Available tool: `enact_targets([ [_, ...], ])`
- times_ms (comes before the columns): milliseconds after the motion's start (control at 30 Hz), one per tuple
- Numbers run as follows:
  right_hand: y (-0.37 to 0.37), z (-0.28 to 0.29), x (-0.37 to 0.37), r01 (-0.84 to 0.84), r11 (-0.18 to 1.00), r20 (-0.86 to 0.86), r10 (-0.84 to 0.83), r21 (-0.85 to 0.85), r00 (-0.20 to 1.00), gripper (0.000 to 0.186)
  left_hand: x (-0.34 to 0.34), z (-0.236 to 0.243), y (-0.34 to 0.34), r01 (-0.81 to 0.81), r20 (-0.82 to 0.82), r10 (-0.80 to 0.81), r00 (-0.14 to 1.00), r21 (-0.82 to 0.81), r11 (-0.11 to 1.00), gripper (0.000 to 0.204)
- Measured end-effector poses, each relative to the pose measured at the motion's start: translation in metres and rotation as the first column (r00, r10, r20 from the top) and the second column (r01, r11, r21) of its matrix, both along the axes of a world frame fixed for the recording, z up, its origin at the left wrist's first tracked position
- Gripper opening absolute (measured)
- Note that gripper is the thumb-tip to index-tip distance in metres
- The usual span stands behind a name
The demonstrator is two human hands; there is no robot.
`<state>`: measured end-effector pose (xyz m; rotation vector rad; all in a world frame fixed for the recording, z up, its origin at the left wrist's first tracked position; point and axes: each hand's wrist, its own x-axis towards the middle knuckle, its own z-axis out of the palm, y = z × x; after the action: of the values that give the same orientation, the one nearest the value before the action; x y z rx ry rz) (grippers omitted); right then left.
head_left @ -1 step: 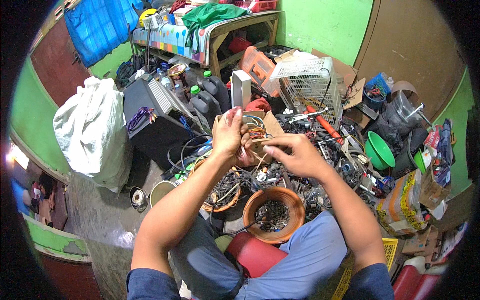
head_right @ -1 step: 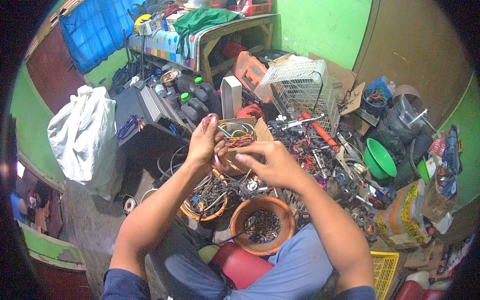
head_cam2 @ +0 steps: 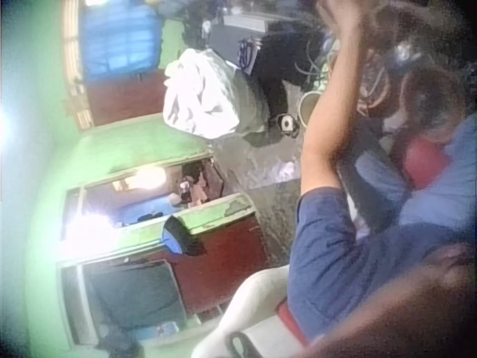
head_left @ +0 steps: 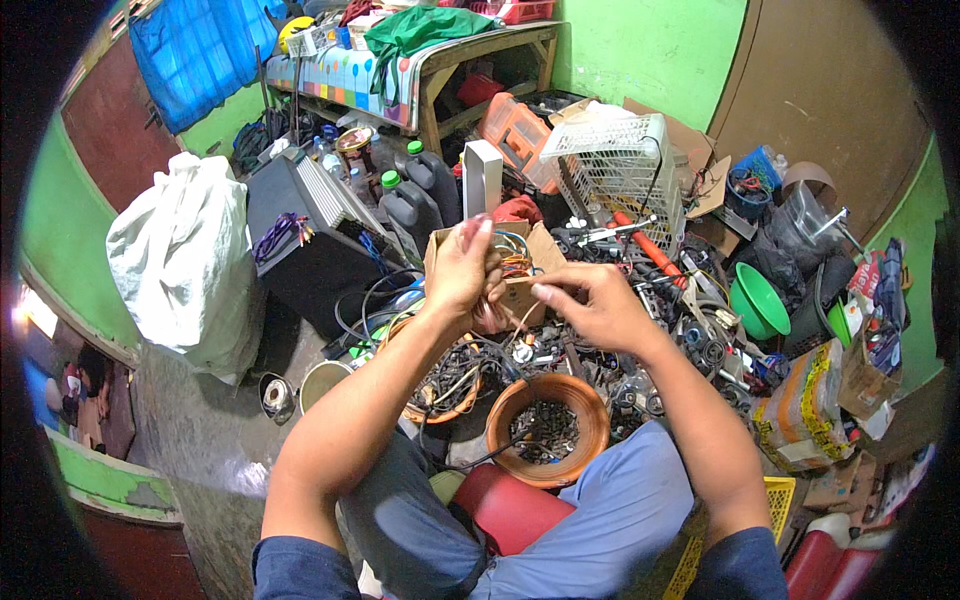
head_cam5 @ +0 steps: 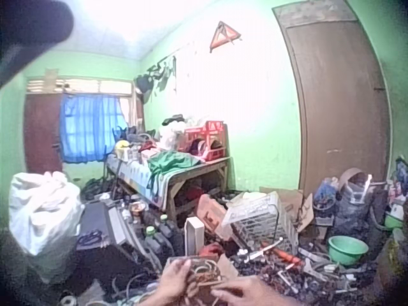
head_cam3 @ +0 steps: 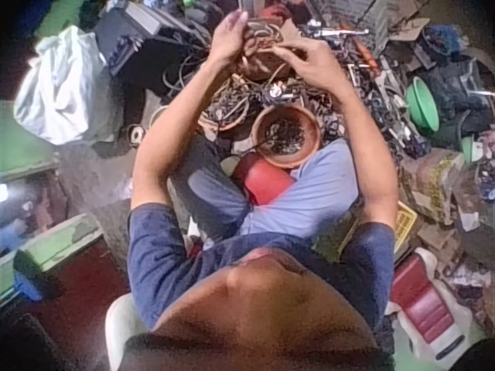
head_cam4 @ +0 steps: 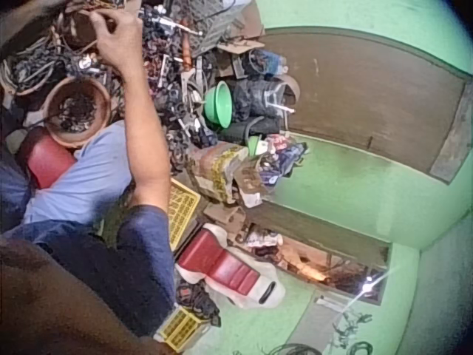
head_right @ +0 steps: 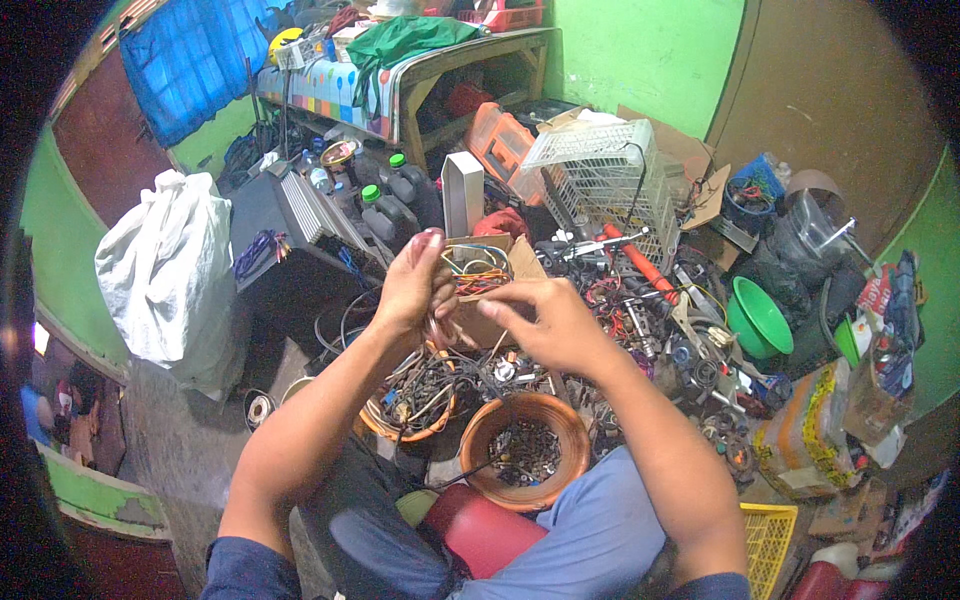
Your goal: The person sorts through various electrical wires and components in a cardboard box by hand, picking up different bundles and a small white plastic casing.
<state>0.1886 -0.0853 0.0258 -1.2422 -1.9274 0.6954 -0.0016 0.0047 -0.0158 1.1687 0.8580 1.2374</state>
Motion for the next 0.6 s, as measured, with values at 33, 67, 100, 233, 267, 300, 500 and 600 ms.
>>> enact_targets([
  [33,0.001,-0.001,0.007,0.071,0.997,0.013,-0.071,0.02,0.997,0.026,0.006,0.004,0.001,-0.017,-0.152,0.031,0.988,0.094,0.995,0.018],
  [67,0.003,-0.003,0.012,0.117,0.991,-0.012,-0.116,0.064,0.993,0.025,0.002,0.017,-0.008,0.178,-0.315,-0.163,0.935,0.019,0.984,0.015],
  [100,0.004,-0.004,0.017,0.163,0.981,-0.04,-0.16,0.107,0.986,0.023,0.004,0.01,-0.004,0.256,-0.235,-0.266,0.935,-0.075,0.964,0.02],
  [233,0.002,0.002,0.017,0.119,0.984,-0.033,-0.115,0.134,0.993,0.034,0.001,0.016,-0.01,0.332,-0.13,-0.384,0.914,-0.303,0.893,0.053],
  [267,0.0,0.004,0.016,0.093,0.985,-0.024,-0.091,0.142,0.996,0.038,0.001,0.016,-0.01,0.345,-0.167,-0.402,0.9,-0.291,0.893,0.061],
  [300,-0.002,0.005,0.014,0.068,0.987,-0.015,-0.067,0.149,0.998,0.043,0.0,0.015,-0.011,0.37,-0.149,-0.426,0.892,-0.3,0.879,0.069],
  [500,0.005,-0.012,0.006,-0.025,0.985,-0.007,0.027,0.172,1.0,0.051,0.008,0.003,-0.022,0.471,-0.175,-0.509,0.843,-0.22,0.854,0.096],
  [600,0.006,-0.019,0.002,0.043,0.992,-0.081,-0.034,0.116,0.996,0.041,0.007,-0.003,-0.018,0.507,-0.227,-0.559,0.797,-0.251,0.825,0.098],
])
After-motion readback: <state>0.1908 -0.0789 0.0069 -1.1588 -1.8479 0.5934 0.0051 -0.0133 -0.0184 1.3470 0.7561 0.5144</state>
